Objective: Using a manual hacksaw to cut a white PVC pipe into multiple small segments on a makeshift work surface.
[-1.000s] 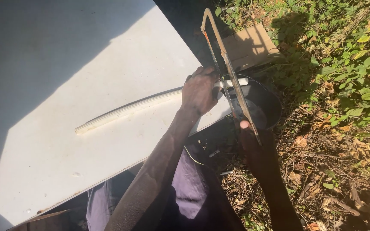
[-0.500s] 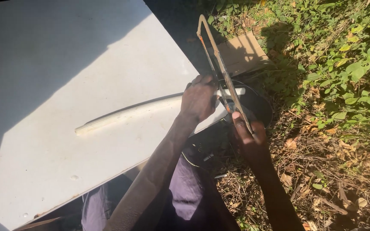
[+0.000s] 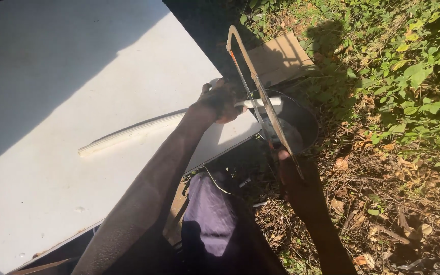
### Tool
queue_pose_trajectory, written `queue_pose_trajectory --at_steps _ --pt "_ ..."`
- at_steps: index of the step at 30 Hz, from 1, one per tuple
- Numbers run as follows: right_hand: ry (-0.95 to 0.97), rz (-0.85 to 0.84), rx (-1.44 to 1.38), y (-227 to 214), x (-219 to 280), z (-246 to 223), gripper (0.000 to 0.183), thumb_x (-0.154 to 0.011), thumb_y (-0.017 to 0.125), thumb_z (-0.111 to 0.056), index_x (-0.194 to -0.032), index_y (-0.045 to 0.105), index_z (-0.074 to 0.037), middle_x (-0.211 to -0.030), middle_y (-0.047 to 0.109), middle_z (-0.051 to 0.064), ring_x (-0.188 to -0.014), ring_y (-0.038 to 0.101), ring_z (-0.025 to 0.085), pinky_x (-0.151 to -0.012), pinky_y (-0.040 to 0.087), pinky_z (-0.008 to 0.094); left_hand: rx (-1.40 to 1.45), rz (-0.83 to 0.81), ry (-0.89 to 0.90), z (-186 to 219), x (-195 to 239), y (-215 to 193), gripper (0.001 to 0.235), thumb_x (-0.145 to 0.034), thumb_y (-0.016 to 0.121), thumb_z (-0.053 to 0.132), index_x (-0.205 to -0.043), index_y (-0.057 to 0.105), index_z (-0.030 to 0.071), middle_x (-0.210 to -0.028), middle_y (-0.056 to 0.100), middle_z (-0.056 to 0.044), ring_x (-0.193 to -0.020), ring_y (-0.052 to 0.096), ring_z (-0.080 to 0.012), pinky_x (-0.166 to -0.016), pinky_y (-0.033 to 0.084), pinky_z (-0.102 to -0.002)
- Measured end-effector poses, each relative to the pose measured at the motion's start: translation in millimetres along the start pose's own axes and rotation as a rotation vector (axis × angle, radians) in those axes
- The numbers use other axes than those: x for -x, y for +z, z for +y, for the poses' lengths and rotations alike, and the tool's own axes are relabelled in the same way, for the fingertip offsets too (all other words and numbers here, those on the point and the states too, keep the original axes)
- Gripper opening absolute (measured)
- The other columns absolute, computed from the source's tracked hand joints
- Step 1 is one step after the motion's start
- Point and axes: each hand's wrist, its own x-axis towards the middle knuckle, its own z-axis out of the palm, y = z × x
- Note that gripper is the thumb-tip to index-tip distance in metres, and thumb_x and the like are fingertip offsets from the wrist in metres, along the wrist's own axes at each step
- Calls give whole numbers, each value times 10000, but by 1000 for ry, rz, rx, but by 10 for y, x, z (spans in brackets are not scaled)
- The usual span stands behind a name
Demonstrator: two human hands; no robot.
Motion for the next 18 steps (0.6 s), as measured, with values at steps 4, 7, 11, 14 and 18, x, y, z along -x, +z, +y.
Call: queue_pose_trajectory --at_steps 4,7,11,14,18 --pt "13 2 18 -13 10 129 657 -1031 441 -386 -445 507 -96 -293 433 45 -256 464 128 -345 360 222 -21 -49 150 -105 94 -120 535 -941 433 525 -1383 570 256 -1500 458 -34 -1476 232 -230 -1189 112 -503" --pt "34 15 94 -46 -39 110 663 -1020 434 -388 -424 493 -105 -290 431 46 -269 465 133 -359 349 239 83 -15 245 -162 -154 109 500 -985 423 378 -1453 499 218 -1489 506 -45 -1479 285 -211 -1207 13 -516" --pt "30 8 70 -106 34 164 629 -1023 466 -381 -469 515 -88 -349 451 56 -328 465 146 -426 363 272 132 -3 259 -132 9 33 487 -1013 405 382 -1388 556 111 -1421 573 -85 -1437 384 -224 -1240 2 -461" --pt "80 -3 114 -111 59 69 640 -973 453 -476 -455 485 -102 -363 438 39 -338 448 152 -444 365 319 139 -56 289 -178 -77 -90 529 -999 371 465 -1344 580 122 -1343 602 -106 -1432 366 -264 -1240 -21 -488" --pt "-723 48 765 -429 228 995 469 -993 631 -105 -1416 439 -170 -854 453 127 -525 384 172 -407 393 311 181 -130 283 -185 -181 -6 528 -976 328 526 -1275 623 206 -1122 699 -73 -1375 418 -283 -1239 -22 -496"
